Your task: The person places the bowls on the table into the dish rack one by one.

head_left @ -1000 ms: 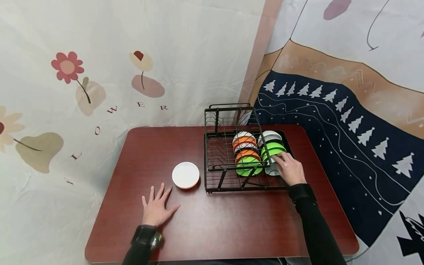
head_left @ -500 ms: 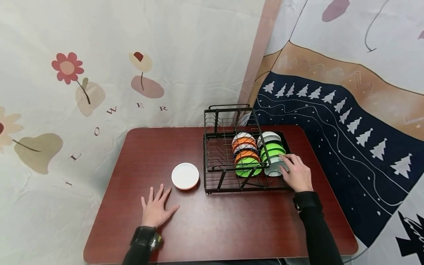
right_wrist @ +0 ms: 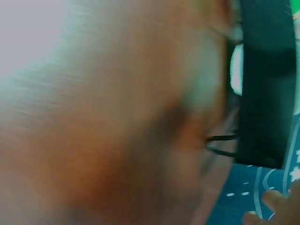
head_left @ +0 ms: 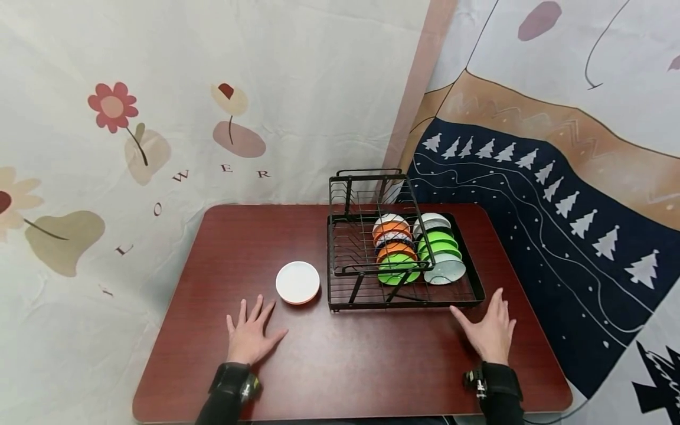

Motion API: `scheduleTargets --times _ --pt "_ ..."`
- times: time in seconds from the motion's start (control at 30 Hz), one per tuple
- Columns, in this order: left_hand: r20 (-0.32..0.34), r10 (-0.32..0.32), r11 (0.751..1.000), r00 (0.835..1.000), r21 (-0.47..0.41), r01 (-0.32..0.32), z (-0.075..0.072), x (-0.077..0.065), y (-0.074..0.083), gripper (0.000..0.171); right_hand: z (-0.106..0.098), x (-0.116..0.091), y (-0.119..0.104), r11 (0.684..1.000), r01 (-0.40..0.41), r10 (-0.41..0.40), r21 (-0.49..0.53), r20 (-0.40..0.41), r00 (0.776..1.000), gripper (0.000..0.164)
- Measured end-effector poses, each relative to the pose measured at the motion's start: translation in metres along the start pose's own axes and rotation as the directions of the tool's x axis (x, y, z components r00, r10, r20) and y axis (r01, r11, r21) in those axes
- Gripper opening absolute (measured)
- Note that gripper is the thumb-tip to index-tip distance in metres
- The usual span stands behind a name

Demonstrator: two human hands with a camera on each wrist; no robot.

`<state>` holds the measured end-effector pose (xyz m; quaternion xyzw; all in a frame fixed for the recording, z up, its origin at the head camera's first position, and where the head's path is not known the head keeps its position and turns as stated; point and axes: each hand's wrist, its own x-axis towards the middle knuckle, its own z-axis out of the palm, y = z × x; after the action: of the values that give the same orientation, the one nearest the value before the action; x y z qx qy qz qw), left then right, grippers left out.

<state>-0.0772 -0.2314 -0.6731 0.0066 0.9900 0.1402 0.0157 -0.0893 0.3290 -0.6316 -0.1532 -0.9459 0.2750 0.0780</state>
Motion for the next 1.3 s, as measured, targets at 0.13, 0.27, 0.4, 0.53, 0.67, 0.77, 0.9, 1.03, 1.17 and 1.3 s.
scheduleTargets --times 0.13,0.27,0.4,0.53,0.67,0.77,0.9,1.03,1.17,1.3 --pt "-0.001 -0.002 1.0 1.0 -0.002 0.002 0.001 0.0 -0.001 0.089 0.015 -0.01 0.009 0.995 -0.057 0.069 -0.084 0.153 0.986 0.127" --pt "-0.007 -0.001 1.0 1.0 -0.001 0.001 0.0 0.0 0.0 0.089 0.022 -0.013 0.013 0.986 -0.059 0.098 -0.153 0.267 0.959 0.131" --pt "-0.002 -0.007 1.0 1.0 -0.021 0.007 -0.003 0.002 0.004 0.08 0.023 -0.012 0.015 0.983 -0.047 0.098 -0.177 0.295 0.95 0.132" --pt "-0.031 -0.066 0.988 0.997 -0.145 0.061 -0.016 0.021 0.013 0.055 0.023 -0.009 0.017 0.98 -0.039 0.098 -0.197 0.301 0.949 0.133" --pt "-0.028 -0.115 0.954 0.993 -0.28 0.102 -0.036 0.053 0.028 0.054 0.025 -0.008 0.016 0.981 -0.044 0.099 -0.191 0.29 0.952 0.134" --pt "-0.008 -0.118 0.964 0.993 -0.239 0.113 -0.046 0.07 0.041 0.05 0.026 -0.009 0.015 0.983 -0.044 0.096 -0.179 0.29 0.952 0.133" --pt "-0.022 -0.118 0.987 0.993 -0.111 0.115 -0.048 0.084 0.055 0.039 0.026 -0.01 0.014 0.983 -0.048 0.099 -0.177 0.293 0.951 0.132" --pt "-0.079 -0.067 0.998 0.995 -0.003 0.067 -0.05 0.091 0.063 0.031 0.026 -0.009 0.014 0.983 -0.045 0.097 -0.18 0.291 0.952 0.132" --pt "-0.153 -0.026 1.0 0.988 0.006 0.027 -0.058 0.092 0.068 0.028 0.027 -0.008 0.014 0.982 -0.048 0.1 -0.181 0.289 0.952 0.132" --pt "-0.164 -0.056 0.993 0.985 -0.111 0.038 -0.071 0.089 0.069 0.029 0.027 -0.007 0.015 0.982 -0.046 0.098 -0.182 0.286 0.953 0.131"
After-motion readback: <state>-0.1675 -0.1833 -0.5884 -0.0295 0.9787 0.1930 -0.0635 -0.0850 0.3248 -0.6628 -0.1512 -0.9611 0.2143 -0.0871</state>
